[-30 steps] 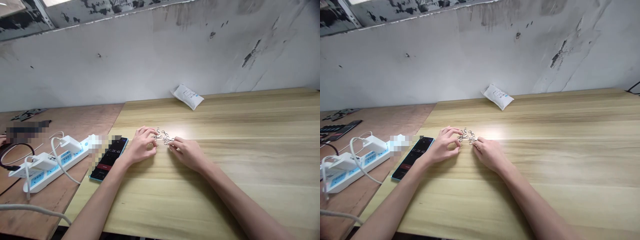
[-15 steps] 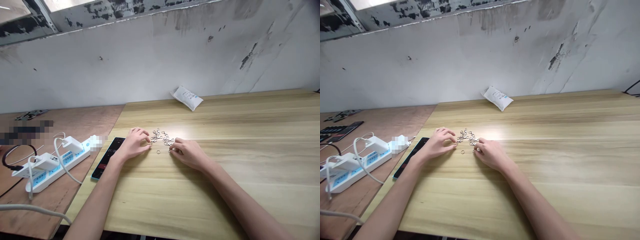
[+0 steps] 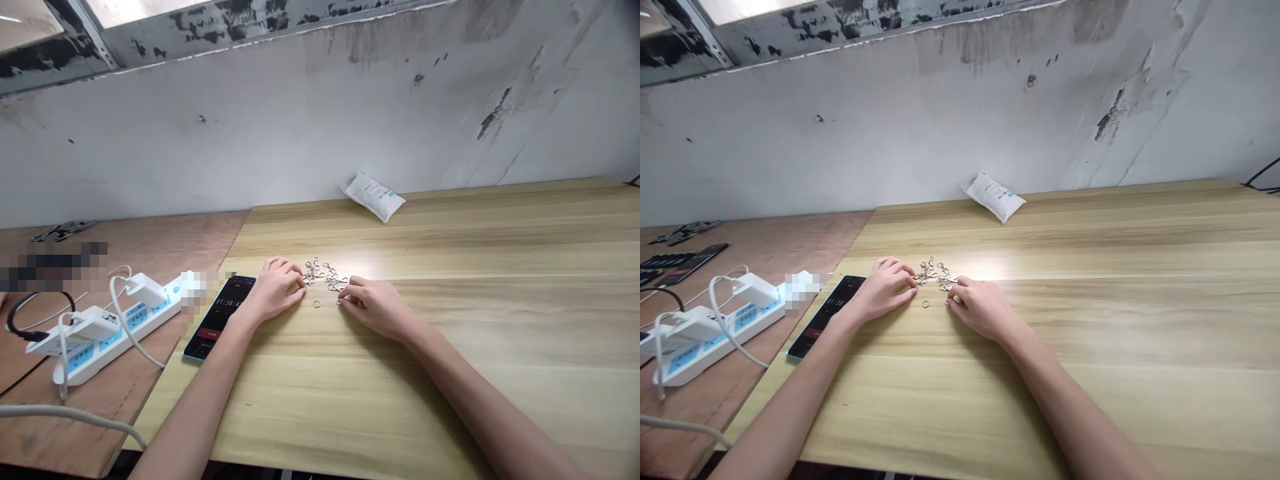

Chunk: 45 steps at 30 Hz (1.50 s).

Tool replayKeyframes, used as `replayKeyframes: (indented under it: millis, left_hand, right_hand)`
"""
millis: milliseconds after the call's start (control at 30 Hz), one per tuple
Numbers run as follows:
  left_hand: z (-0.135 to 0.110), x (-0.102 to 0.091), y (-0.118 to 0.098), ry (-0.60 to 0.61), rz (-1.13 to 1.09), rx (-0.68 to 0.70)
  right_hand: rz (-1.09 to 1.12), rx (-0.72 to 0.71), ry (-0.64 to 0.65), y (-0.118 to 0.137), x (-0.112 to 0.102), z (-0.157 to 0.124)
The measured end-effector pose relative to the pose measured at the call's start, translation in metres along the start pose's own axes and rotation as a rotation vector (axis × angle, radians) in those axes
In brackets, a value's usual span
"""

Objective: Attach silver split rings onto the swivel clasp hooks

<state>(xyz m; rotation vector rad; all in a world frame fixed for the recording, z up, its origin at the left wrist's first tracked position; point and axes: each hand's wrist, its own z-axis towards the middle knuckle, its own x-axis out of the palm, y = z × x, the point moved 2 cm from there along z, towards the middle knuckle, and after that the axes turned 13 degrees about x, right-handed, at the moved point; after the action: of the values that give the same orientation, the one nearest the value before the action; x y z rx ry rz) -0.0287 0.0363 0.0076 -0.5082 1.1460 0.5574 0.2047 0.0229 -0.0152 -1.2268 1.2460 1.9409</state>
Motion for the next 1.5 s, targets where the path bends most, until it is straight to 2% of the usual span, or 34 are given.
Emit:
replayKeyframes:
  millis: [200,367,533,633,833,933,1000,1133,1233,1367,1500]
  left_hand:
    - [0.002,0.003,0.0,-0.032,-0.071,-0.036]
    - [0.01,0.005,-0.017,-0.185,-0.5,-0.155]
    - [0.016,0.015,-0.032,-0.253,-0.865,-0.228]
    - [0.017,0.021,-0.033,-0.3,-0.968,-0.267]
    - [0.019,0.025,-0.036,-0.302,-1.063,-0.311]
    - [0.018,0.024,-0.038,-0.303,-1.036,-0.322]
    - [0.017,0.021,-0.039,-0.305,-0.924,-0.283]
    - [0.017,0.012,-0.042,-0.355,-0.523,-0.029]
    - [0.017,0.012,-0.045,-0.372,-0.322,0.14]
    - [0.018,0.011,-0.048,-0.398,-0.232,0.22]
    - [0.019,0.009,-0.051,-0.396,-0.267,0.24]
  right_hand:
    - [0.021,0.009,-0.036,-0.002,0.001,0.001]
    - [0.148,0.043,-0.13,0.004,0.001,0.001]
    - [0.243,0.035,-0.1,0.016,0.004,0.0]
    - [0.277,0.006,-0.094,0.018,0.006,0.0]
    - [0.31,0.026,-0.127,0.019,0.007,-0.001]
    - [0.375,0.036,-0.1,0.019,0.005,-0.001]
    - [0.42,0.065,-0.061,0.017,0.005,0.0]
    - [0.551,0.099,0.027,0.014,0.007,0.0]
    - [0.679,0.107,0.094,0.014,0.006,0.0]
    - [0.736,0.129,0.173,0.017,0.002,-0.001]
    - [0.691,0.135,0.174,0.017,-0.001,-0.001]
